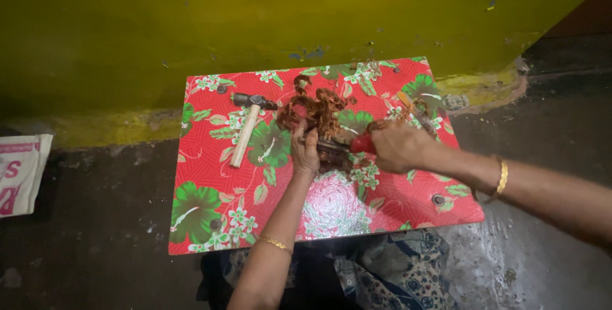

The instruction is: The person uses pliers to pull and cut copper windings out of a motor stator on a table.

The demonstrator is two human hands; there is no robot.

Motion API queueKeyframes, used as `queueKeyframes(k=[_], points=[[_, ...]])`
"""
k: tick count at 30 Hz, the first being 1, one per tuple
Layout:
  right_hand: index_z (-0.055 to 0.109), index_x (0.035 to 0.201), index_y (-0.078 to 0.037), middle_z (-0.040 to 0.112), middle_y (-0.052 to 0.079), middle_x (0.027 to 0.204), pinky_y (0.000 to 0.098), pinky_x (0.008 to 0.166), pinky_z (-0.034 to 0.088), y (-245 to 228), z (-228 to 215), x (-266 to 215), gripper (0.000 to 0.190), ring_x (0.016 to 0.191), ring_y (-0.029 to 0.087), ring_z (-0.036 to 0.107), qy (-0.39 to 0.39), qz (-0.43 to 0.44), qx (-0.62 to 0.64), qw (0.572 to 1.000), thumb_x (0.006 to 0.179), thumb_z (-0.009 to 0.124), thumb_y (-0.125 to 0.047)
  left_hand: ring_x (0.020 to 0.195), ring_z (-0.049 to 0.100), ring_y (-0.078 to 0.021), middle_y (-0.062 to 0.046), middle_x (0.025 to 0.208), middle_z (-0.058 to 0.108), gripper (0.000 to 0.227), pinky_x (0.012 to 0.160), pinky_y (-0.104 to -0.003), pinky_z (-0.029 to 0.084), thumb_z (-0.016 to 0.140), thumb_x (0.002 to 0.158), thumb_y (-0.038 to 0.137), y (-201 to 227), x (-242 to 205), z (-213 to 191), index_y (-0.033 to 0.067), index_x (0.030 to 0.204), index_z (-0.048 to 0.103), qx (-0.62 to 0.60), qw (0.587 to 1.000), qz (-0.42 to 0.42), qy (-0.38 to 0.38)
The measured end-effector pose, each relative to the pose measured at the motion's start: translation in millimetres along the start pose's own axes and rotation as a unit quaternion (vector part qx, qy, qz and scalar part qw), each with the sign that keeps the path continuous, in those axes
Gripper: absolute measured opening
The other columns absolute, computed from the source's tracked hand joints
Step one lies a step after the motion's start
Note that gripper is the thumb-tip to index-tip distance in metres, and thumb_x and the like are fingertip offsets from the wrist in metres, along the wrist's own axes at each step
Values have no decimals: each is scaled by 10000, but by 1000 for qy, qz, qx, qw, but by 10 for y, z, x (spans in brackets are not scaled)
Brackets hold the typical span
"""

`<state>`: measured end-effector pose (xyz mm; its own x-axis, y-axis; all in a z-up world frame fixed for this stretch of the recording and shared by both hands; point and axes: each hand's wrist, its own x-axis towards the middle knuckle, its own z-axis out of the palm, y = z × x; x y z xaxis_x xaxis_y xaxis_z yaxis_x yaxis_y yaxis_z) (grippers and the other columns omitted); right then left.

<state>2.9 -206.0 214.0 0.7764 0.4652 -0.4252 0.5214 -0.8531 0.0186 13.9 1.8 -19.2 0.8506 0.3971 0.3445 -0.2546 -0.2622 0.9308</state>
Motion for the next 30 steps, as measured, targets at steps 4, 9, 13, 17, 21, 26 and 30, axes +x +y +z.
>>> queueKeyframes(k=[4,9,13,17,21,26,30], points=[[738,1025,-23,726,234,919,478,848,565,155,481,60,289,915,372,727,-17,8,100,995,820,597,-170,1260,599,-382,-326,1314,629,832,1095,-407,433,543,908,517,-142,0,10,-191,1344,531,-32,999,-13,-13],[755,1004,-38,645,142,638,429,623,498,308,857,169,267,606,229,625,-17,-15,354,935,786,606,-75,1222,583,-276,-230,1347,598,803,1050,-343,454,644,904,409,-325,35,78,-163,1428,436,-256,962,-90,-19],[728,955,-49,567,-11,635,313,534,425,335,1177,299,270,585,85,514,-6,-117,533,838,712,621,-3,1151,593,-215,-187,1300,629,764,1008,-309,473,660,912,370,-477,62,61,-145,1445,475,-276,955,-111,-15],[654,827,-33,553,-16,640,296,533,423,283,1417,257,137,586,82,523,10,-71,578,813,698,643,14,1138,612,-198,-164,1273,635,738,1006,-311,487,684,890,364,-575,84,152,-131,1409,508,-269,952,-144,32],[611,807,-19,577,-25,698,280,590,451,210,1494,245,104,656,69,543,61,-93,618,779,713,631,20,1068,653,-167,-112,1137,701,628,977,-295,505,685,879,364,-549,182,210,-62,1320,548,-288,948,-131,32],[641,828,-17,593,-20,703,282,578,451,172,1577,259,192,650,78,556,66,-74,666,739,647,643,46,921,595,-140,-36,939,610,379,860,-286,497,687,908,324,-348,192,174,-35,1021,646,-260,959,-107,17],[713,919,-50,602,-15,707,274,557,452,205,1629,276,326,621,87,566,60,-25,682,728,619,644,57,869,488,-168,-89,871,534,407,833,-320,453,705,996,301,-338,167,192,-92,951,609,-200,975,-92,6]])
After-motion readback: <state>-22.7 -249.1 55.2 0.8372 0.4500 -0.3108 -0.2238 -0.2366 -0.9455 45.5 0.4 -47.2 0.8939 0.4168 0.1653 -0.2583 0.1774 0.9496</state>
